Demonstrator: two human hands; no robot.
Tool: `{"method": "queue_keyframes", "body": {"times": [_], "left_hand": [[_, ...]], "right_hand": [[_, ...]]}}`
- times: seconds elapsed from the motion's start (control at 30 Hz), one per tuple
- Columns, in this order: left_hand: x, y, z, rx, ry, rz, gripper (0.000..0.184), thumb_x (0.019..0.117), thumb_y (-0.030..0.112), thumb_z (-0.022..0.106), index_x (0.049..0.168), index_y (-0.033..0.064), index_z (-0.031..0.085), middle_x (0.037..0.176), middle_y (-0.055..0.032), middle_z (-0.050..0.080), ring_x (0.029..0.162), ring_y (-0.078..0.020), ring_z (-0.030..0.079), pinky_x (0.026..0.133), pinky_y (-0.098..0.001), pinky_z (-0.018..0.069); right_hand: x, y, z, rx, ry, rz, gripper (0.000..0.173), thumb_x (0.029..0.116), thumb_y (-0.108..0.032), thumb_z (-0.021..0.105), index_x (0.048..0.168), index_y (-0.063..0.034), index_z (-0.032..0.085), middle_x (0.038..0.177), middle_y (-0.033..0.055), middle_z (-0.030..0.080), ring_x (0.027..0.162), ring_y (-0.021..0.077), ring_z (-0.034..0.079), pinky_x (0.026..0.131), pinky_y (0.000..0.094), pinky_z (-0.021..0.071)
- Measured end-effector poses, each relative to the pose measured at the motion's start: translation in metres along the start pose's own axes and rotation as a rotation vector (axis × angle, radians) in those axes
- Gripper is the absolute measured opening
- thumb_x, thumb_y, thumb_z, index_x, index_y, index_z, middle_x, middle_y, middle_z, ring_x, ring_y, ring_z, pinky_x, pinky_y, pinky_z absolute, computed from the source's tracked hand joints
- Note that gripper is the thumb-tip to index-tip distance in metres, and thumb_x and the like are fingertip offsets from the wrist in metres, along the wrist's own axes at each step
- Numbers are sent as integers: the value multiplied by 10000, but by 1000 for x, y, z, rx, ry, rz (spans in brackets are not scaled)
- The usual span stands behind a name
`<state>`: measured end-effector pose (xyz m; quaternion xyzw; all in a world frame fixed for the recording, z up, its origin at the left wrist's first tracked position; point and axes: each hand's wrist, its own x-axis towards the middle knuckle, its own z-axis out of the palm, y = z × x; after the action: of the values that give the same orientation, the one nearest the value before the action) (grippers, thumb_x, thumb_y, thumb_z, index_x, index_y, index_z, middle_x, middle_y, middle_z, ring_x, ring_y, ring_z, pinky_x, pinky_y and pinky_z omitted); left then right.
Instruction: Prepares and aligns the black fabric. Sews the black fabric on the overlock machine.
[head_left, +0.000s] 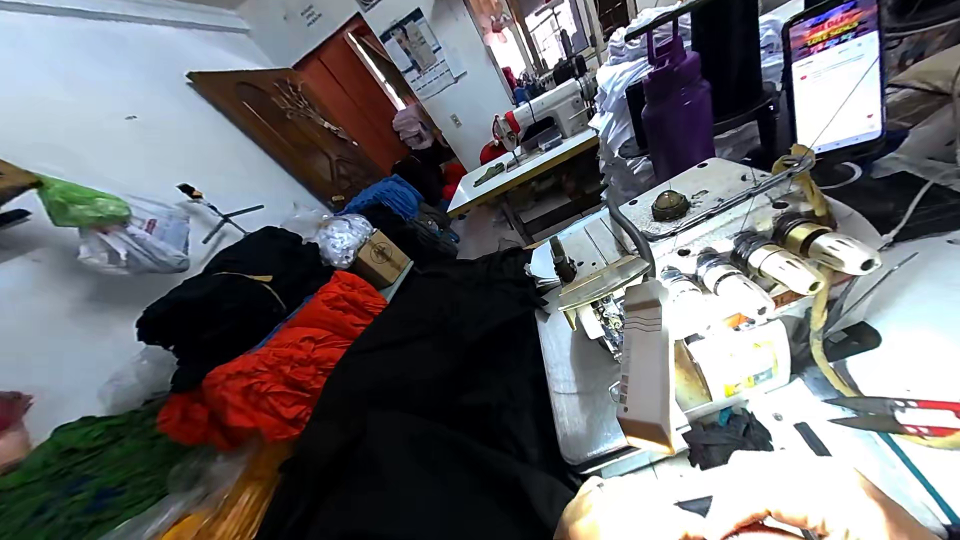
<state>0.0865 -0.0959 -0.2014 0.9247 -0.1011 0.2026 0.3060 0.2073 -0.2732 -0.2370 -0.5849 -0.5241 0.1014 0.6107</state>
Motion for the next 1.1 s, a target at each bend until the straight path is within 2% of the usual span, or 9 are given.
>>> {"method": "queue_keyframes", "body": {"times": [0.17, 0.33, 0.47, 0.6, 0.7, 0.8, 0.9, 1.0, 1.1], "left_hand": [[-2, -7, -1, 18, 65, 130, 181, 958, 116, 678, 860, -19, 748, 825, -146, 729, 854, -190, 673, 854, -260, 483], [-7, -9, 2, 116, 184, 120, 176, 968, 139, 679, 875, 9, 754, 798, -120, 706, 837, -157, 648, 852, -218, 476], [-5, -12, 8, 141, 243, 71, 143, 938, 136, 712, 883, 20, 775, 797, -104, 712, 846, -130, 655, 854, -198, 478], [6, -9, 9, -23, 223, -53, 94, 893, 28, 707, 907, -31, 779, 816, -127, 726, 832, -113, 666, 827, -195, 506], [13, -12, 11, -73, 219, -107, 74, 861, 2, 712, 886, -47, 761, 840, -125, 731, 862, -72, 667, 832, -147, 499], [17, -18, 14, -98, 250, -125, 59, 833, -4, 724, 857, -54, 743, 831, -118, 718, 858, -40, 656, 825, -111, 492], [20, -22, 18, -60, 265, -125, 80, 837, 27, 735, 862, -47, 751, 837, -125, 724, 859, -62, 666, 828, -134, 507], [25, -28, 17, 36, 277, -142, 98, 825, 76, 750, 853, -19, 750, 822, -112, 730, 830, -73, 682, 803, -154, 530], [31, -37, 18, 137, 259, -152, 129, 837, 137, 737, 867, 14, 764, 821, -89, 731, 809, -101, 686, 788, -201, 546]], "right_hand": [[9, 5, 2, 47, 3, -13, 124, 936, -14, 655, 910, 79, 732, 873, 156, 714, 852, 40, 642, 793, 130, 470], [8, 17, 19, 163, 71, 154, 141, 935, -16, 615, 921, 80, 717, 912, 78, 707, 863, -51, 610, 798, 100, 469], [-3, 16, 35, 184, 127, 235, 173, 938, 25, 557, 957, 118, 702, 909, 113, 711, 853, -26, 621, 795, 137, 484], [-10, 9, 43, 99, 231, 275, 199, 957, 5, 557, 950, 137, 705, 842, 153, 705, 788, 25, 621, 756, 183, 491], [-13, -1, 49, 152, 314, 391, 237, 990, -61, 562, 1034, 127, 699, 944, 82, 703, 917, -47, 617, 876, 139, 487], [-15, -1, 50, 81, 331, 369, 245, 976, -75, 615, 1091, 115, 719, 1027, 178, 740, 981, 35, 675, 929, 174, 501], [-14, 4, 49, -44, 345, 317, 197, 943, -34, 629, 1025, 111, 735, 940, 192, 749, 885, 96, 706, 861, 221, 534], [-10, 3, 44, -28, 372, 372, 206, 949, -23, 597, 1049, 106, 722, 923, 152, 742, 846, 29, 671, 815, 184, 519], [-6, 5, 45, -31, 411, 408, 241, 959, -27, 587, 1141, 90, 692, 933, 119, 720, 797, 6, 618, 756, 173, 502]]}}
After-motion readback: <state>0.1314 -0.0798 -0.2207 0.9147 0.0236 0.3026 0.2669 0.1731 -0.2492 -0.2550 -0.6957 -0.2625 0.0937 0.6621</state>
